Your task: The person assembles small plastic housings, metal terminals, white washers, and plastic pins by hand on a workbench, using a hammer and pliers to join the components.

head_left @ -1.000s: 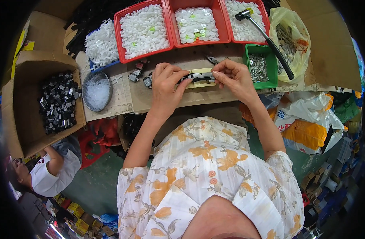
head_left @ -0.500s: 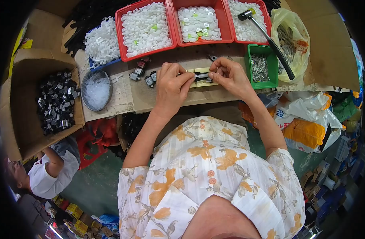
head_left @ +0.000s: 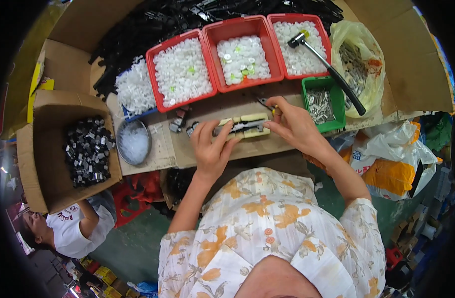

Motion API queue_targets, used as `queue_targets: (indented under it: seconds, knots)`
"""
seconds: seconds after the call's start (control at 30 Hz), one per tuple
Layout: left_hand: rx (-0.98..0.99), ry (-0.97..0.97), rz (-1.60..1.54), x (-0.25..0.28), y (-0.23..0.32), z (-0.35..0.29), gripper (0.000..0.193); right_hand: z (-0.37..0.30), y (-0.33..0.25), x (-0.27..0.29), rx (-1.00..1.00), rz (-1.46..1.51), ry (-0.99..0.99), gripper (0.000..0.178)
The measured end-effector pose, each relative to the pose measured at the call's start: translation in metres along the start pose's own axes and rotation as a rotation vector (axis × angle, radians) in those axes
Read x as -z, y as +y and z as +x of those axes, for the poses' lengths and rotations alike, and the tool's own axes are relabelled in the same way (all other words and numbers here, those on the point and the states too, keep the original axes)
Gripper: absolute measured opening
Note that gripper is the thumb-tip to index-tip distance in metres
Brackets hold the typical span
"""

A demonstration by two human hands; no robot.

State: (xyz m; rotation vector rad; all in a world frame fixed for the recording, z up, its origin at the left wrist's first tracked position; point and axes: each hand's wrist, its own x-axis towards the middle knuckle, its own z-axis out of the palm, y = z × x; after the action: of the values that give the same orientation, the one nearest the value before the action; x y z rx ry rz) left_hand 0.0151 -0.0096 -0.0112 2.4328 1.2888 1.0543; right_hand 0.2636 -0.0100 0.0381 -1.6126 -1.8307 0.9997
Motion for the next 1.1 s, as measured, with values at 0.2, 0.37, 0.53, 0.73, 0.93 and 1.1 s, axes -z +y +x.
queue_targets:
  seconds: [0.2, 0.37, 0.53, 0.73, 0.93, 1.1]
  knots:
    - [0.125, 0.054, 0.258, 0.007, -0.026, -0.032, 0.051, 0.032, -0.016, 0.093, 0.359, -0.293, 0.079, 0.027]
    - [0.301, 0.103, 0.296, 0.003, -0.032, -0.034, 0.069, 0.154, -0.003, 0.144, 0.485, -0.505, 0.011, 0.024]
    - [0.404, 0.084, 0.266, 0.001, -0.033, -0.037, 0.081, 0.259, 0.036, 0.139, 0.621, -0.593, 0.067, 0.020]
    - [0.453, 0.055, 0.333, 0.002, -0.030, -0.041, 0.090, 0.310, 0.062, 0.115, 0.919, -0.835, 0.170, 0.032]
    - [0.462, 0.068, 0.380, -0.001, -0.024, -0.043, 0.087, 0.320, 0.056, 0.115, 0.885, -0.831, -0.017, 0.017]
    - [0.478, 0.125, 0.329, -0.005, -0.023, -0.047, 0.087, 0.318, 0.036, 0.123, 0.758, -0.874, -0.055, 0.025]
